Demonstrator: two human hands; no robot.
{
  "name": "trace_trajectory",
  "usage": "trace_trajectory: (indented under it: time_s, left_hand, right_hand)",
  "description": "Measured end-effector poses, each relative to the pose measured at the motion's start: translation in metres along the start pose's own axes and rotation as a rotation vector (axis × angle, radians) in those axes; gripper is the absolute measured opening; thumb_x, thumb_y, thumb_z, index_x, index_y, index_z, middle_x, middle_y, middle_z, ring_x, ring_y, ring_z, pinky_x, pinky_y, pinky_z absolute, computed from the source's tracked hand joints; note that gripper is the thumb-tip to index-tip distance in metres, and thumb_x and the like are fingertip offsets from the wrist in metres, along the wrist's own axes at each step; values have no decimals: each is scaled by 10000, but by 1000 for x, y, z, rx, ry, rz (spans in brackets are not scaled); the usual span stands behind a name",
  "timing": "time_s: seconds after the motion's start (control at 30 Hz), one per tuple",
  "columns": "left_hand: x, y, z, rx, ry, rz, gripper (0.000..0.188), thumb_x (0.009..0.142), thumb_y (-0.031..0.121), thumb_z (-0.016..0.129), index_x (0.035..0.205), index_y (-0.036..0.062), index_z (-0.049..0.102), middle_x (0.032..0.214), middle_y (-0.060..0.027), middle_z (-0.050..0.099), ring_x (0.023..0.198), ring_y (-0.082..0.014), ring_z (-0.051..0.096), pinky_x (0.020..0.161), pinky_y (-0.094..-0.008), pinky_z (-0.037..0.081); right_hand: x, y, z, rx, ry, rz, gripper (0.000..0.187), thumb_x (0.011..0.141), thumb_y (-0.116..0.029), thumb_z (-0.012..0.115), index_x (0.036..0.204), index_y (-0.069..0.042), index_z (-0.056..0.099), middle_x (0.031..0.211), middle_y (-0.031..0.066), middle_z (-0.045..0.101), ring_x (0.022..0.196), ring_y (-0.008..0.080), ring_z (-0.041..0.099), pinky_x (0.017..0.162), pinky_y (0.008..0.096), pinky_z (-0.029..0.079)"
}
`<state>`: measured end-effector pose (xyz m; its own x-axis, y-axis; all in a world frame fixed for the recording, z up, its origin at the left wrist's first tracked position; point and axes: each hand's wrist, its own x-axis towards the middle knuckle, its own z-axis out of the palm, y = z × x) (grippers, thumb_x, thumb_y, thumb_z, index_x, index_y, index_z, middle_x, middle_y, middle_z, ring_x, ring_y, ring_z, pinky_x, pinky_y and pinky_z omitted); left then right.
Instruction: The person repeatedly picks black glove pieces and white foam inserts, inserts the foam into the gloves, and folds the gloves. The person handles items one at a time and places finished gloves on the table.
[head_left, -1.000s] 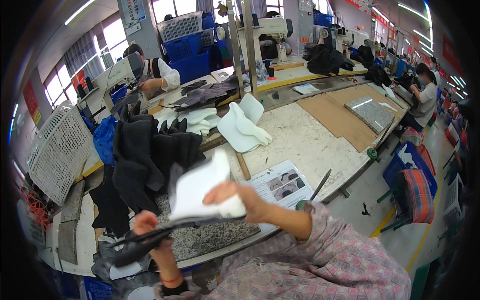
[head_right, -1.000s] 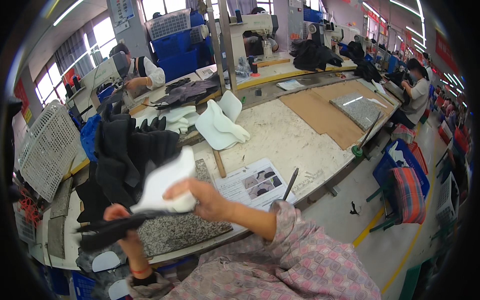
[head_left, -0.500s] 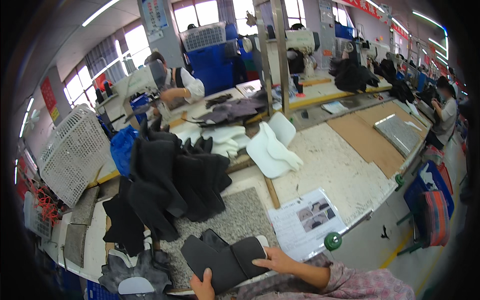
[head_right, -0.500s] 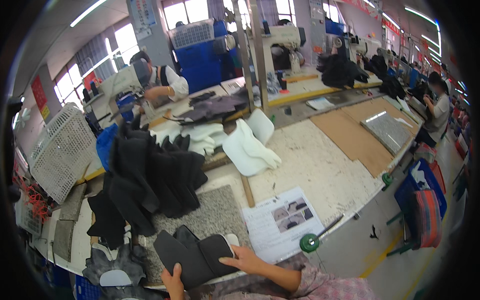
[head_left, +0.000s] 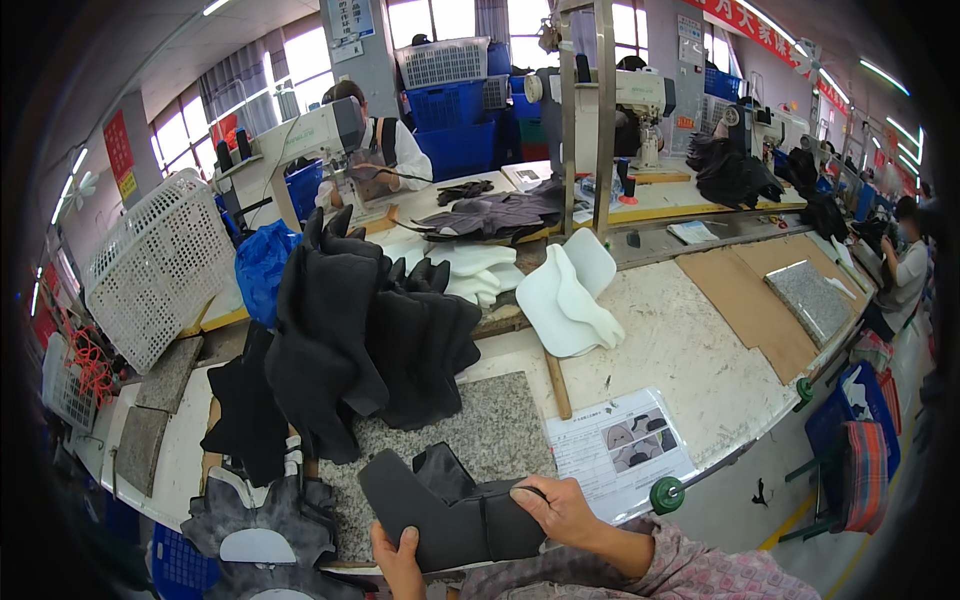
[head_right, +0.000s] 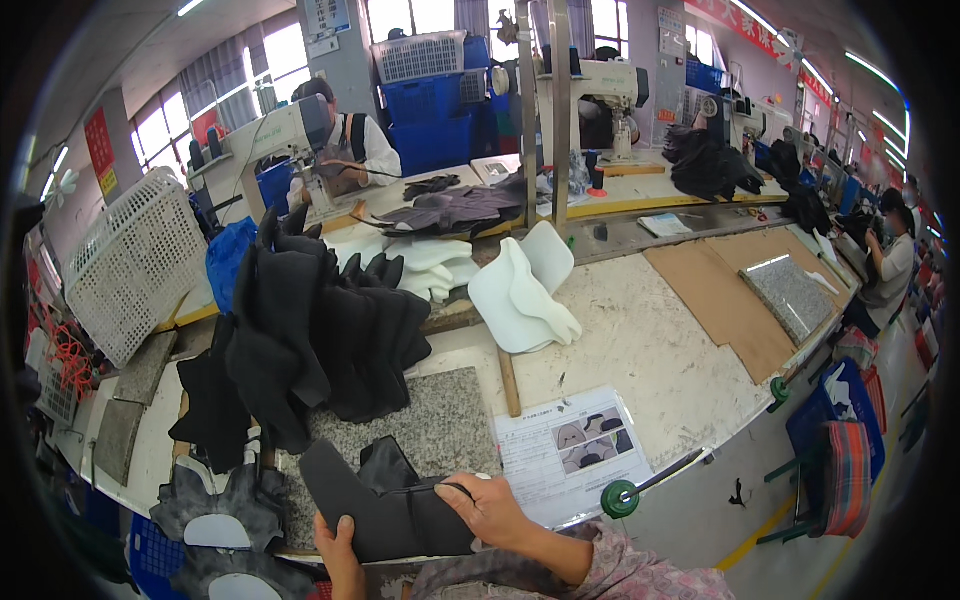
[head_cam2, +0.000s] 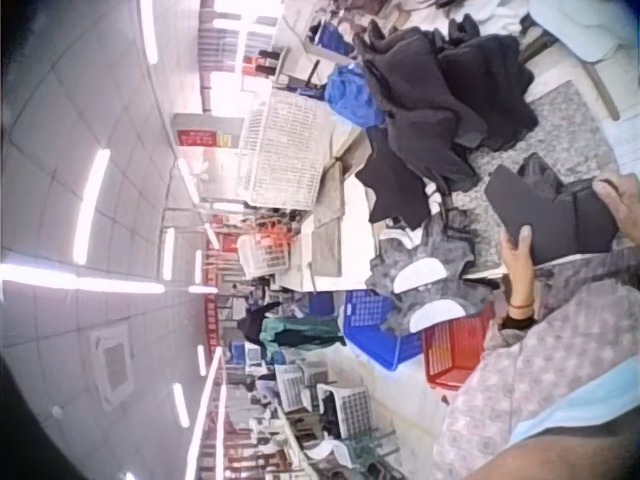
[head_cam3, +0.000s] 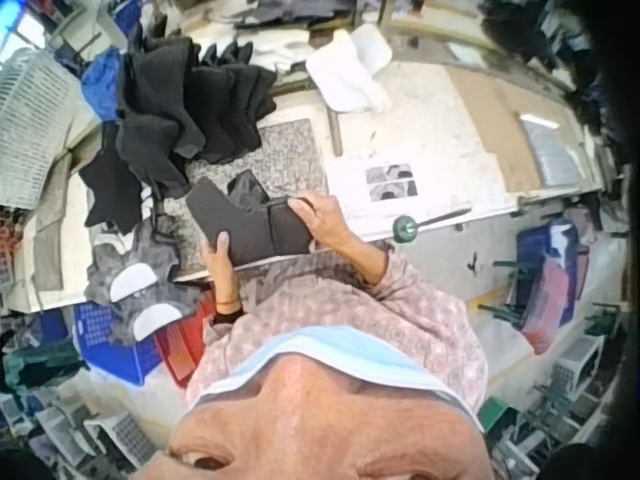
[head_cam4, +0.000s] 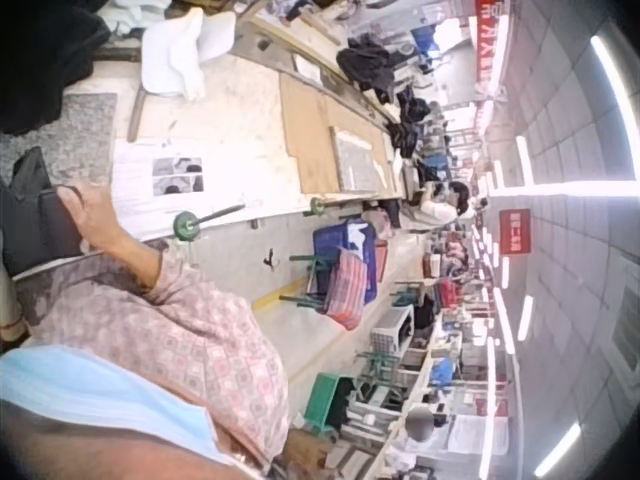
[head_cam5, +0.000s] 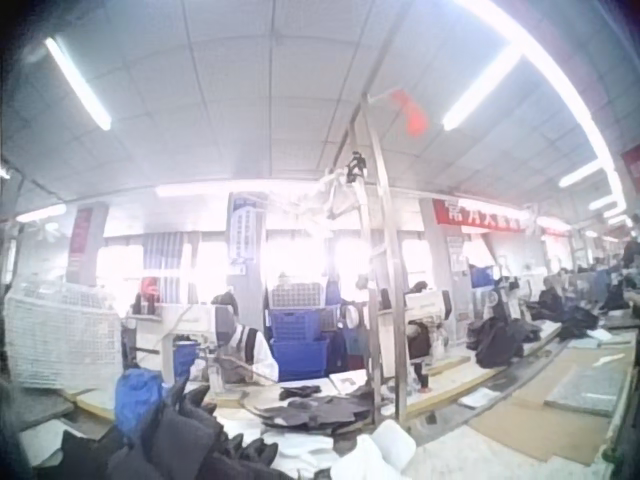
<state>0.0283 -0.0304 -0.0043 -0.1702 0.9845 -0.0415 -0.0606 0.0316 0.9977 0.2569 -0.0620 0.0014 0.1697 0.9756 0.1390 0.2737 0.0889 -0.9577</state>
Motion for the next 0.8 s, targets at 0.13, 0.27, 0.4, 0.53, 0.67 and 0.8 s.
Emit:
trace_trajectory:
  time_s: [0.13,0.27,0.4,0.53,0.67,0.8]
  left_hand:
    - [-11,3,-3,132,-61,-52,431,891,293,660,1100,-82,633,1022,-174,676,902,-206,604,850,-325,464]
    - [7,7,-5,-8,-69,-61,323,853,201,672,1054,-41,597,938,-90,617,850,-189,616,763,-315,507]
    - [8,32,-12,-564,-66,-24,348,955,223,558,1176,-45,536,1084,-150,631,955,-260,646,851,-377,532]
    - [-11,57,0,-870,-336,-231,491,986,335,491,1346,4,450,1324,-176,528,1193,-329,536,1004,-444,449]
    - [-16,58,5,-1094,-756,-364,568,1013,462,297,1376,48,433,1395,-159,465,1281,-330,447,1066,-483,365]
    - [-16,12,59,-1011,-970,-341,517,1006,422,347,1353,54,453,1360,-140,492,1257,-299,461,1048,-453,371]
  right_hand:
    - [4,9,10,-69,91,104,264,932,-258,585,976,-9,658,719,157,637,685,225,647,625,344,474]
    - [19,-1,-4,52,-102,216,372,931,-309,577,1140,-4,611,938,164,670,882,213,638,749,324,471]
    - [-1,-37,-36,646,-390,-167,795,867,-393,667,1459,-36,275,1218,134,600,1068,234,573,859,378,443]
    - [-35,-91,-50,-405,-44,-750,576,717,-374,783,1127,-16,596,932,121,652,855,285,619,740,394,466]
    - [-65,-144,-104,-471,45,-821,361,726,-298,782,677,-41,534,637,111,536,578,317,531,538,382,410]
    - [-81,-160,-126,-404,25,-593,298,780,-264,753,734,-12,600,595,124,511,529,312,500,517,368,381]
